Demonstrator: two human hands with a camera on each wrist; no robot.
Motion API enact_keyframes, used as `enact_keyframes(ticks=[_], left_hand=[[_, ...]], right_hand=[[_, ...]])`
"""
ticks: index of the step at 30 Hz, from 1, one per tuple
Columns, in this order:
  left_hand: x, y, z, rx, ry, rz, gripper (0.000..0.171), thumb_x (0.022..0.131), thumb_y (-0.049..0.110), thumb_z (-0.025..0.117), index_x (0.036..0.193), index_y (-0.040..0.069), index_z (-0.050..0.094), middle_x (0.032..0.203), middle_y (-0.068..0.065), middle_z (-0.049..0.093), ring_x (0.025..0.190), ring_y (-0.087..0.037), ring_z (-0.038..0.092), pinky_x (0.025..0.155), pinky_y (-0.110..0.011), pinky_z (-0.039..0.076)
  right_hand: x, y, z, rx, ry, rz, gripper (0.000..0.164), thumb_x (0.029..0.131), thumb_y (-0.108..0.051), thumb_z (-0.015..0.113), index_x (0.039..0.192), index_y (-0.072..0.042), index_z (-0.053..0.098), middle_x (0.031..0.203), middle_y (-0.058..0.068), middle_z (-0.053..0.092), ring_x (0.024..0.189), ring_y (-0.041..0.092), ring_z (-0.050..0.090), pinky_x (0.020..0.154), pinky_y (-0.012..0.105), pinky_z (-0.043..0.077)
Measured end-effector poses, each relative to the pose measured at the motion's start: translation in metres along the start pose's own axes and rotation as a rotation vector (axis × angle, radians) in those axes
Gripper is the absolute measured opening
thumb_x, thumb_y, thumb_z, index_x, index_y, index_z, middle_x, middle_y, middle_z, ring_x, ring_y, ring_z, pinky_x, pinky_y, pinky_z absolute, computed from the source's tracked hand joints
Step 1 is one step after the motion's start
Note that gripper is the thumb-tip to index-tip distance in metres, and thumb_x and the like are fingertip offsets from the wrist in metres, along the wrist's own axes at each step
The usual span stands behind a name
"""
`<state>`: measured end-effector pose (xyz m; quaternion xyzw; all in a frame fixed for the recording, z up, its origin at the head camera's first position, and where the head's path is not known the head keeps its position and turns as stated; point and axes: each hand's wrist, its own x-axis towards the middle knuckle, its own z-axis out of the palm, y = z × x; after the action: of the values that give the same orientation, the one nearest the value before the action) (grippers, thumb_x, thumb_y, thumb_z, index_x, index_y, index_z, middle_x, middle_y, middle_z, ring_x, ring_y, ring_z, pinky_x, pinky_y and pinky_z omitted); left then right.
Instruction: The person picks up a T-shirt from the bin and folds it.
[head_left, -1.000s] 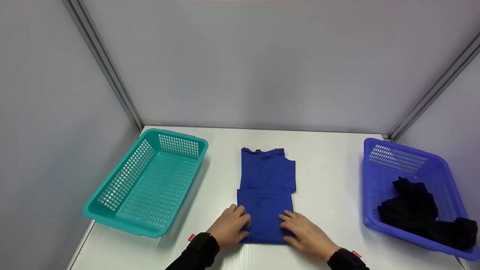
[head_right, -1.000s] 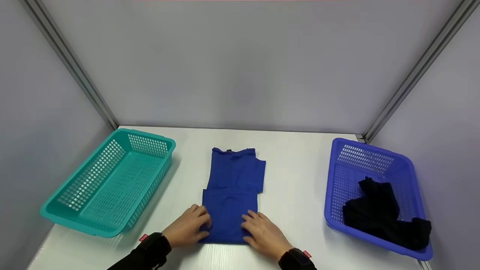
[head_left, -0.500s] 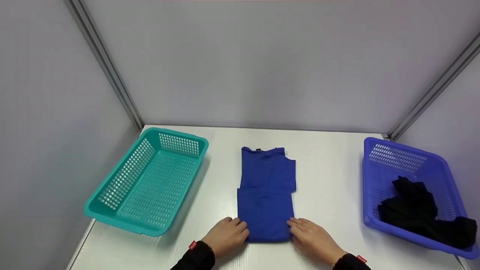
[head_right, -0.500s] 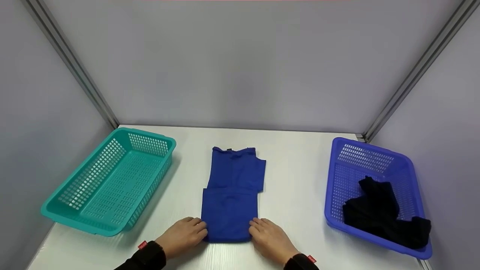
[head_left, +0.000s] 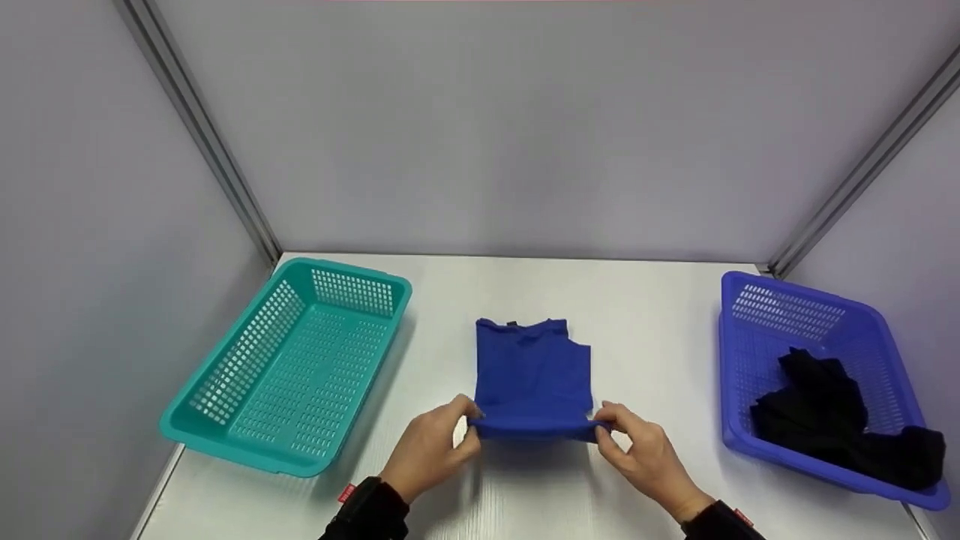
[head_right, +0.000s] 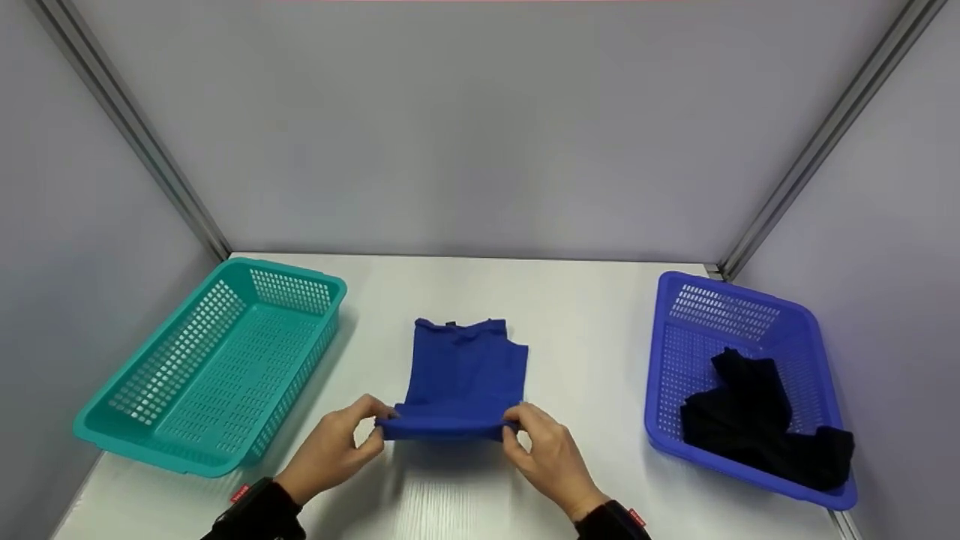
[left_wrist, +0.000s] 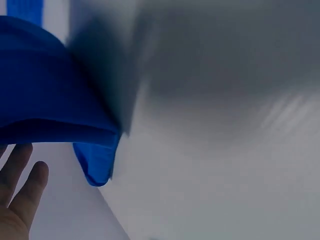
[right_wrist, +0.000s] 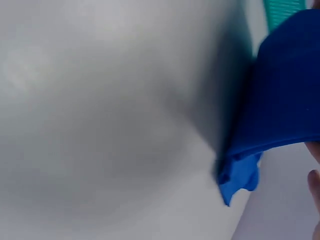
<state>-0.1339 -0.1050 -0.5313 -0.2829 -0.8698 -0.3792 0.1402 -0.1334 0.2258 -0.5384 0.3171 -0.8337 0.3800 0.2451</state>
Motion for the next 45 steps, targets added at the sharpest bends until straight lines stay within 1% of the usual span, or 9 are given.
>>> enact_keyframes(ticks=[3,6,11,13,17,25,32,38,45], left_hand=[[0.004,0.007,-0.007,-0.221,-0.046,-0.158,0.018,0.093,-0.001,0.057,0.103,0.013,0.055,0.093,0.001,0.074,0.078,-0.006,0.063,0.067,-0.027,0.051],[0.008,0.013,-0.012,-0.345,-0.075,-0.253,0.013,0.099,0.002,0.050,0.105,0.013,0.049,0.082,0.003,0.065,0.071,-0.005,0.058,0.061,-0.023,0.044],[0.013,0.015,-0.013,-0.449,-0.111,-0.347,0.005,0.104,0.007,0.046,0.108,0.010,0.045,0.074,0.005,0.056,0.058,-0.006,0.049,0.053,-0.023,0.042],[0.016,0.014,-0.011,-0.470,-0.126,-0.409,0.004,0.105,0.009,0.045,0.108,0.010,0.046,0.071,0.005,0.052,0.055,-0.007,0.048,0.050,-0.026,0.047],[0.024,0.006,-0.001,-0.449,-0.114,-0.513,0.004,0.104,0.011,0.048,0.108,0.011,0.050,0.073,0.003,0.055,0.054,-0.012,0.052,0.047,-0.037,0.055],[0.043,-0.017,0.028,-0.120,-0.040,-0.522,0.005,0.103,0.010,0.061,0.105,0.009,0.056,0.081,-0.001,0.064,0.061,-0.012,0.053,0.057,-0.032,0.044],[0.047,-0.024,0.047,-0.024,-0.084,-0.636,0.018,0.102,0.013,0.064,0.115,0.001,0.060,0.099,-0.013,0.068,0.080,-0.027,0.066,0.070,-0.045,0.053],[0.040,-0.035,0.061,-0.029,-0.129,-0.742,0.039,0.100,0.021,0.067,0.122,-0.010,0.062,0.113,-0.026,0.067,0.105,-0.043,0.067,0.091,-0.055,0.054],[0.038,-0.041,0.068,-0.112,-0.124,-0.759,0.021,0.100,0.016,0.065,0.089,-0.001,0.058,0.081,-0.012,0.060,0.072,-0.026,0.059,0.068,-0.043,0.048]], right_hand=[[0.009,-0.009,-0.004,0.110,0.000,0.111,0.034,0.083,0.018,0.070,0.103,-0.009,0.066,0.084,-0.005,0.073,0.075,0.000,0.067,0.064,0.011,0.052],[0.015,-0.015,-0.008,0.212,-0.029,0.210,0.028,0.091,0.016,0.065,0.104,-0.008,0.065,0.073,-0.010,0.063,0.061,-0.006,0.051,0.048,0.015,0.044],[0.024,-0.020,-0.013,0.458,-0.170,0.543,0.008,0.104,-0.004,0.059,0.112,-0.003,0.059,0.075,-0.003,0.063,0.058,0.005,0.058,0.049,0.027,0.054],[0.027,-0.017,-0.013,0.553,-0.223,0.707,0.017,0.107,-0.014,0.058,0.117,0.000,0.056,0.083,0.005,0.068,0.064,0.013,0.065,0.052,0.034,0.058],[0.032,-0.004,-0.003,0.537,-0.257,0.883,0.026,0.107,-0.021,0.058,0.120,0.001,0.054,0.091,0.009,0.071,0.070,0.020,0.066,0.055,0.035,0.058],[0.037,0.027,0.028,0.190,-0.188,0.920,0.007,0.104,-0.010,0.060,0.108,-0.007,0.064,0.081,0.002,0.064,0.069,0.016,0.058,0.059,0.029,0.051],[0.029,0.048,0.041,-0.096,-0.234,0.810,0.011,0.101,-0.011,0.064,0.106,-0.002,0.067,0.083,0.005,0.067,0.072,0.018,0.061,0.067,0.037,0.050],[0.019,0.051,0.044,-0.121,-0.307,0.874,0.040,0.101,-0.029,0.067,0.114,0.009,0.069,0.097,0.016,0.071,0.086,0.028,0.066,0.082,0.049,0.053],[0.022,0.049,0.052,-0.053,-0.293,1.008,0.024,0.102,-0.027,0.066,0.094,-0.004,0.067,0.091,0.008,0.066,0.088,0.028,0.060,0.088,0.053,0.041]])
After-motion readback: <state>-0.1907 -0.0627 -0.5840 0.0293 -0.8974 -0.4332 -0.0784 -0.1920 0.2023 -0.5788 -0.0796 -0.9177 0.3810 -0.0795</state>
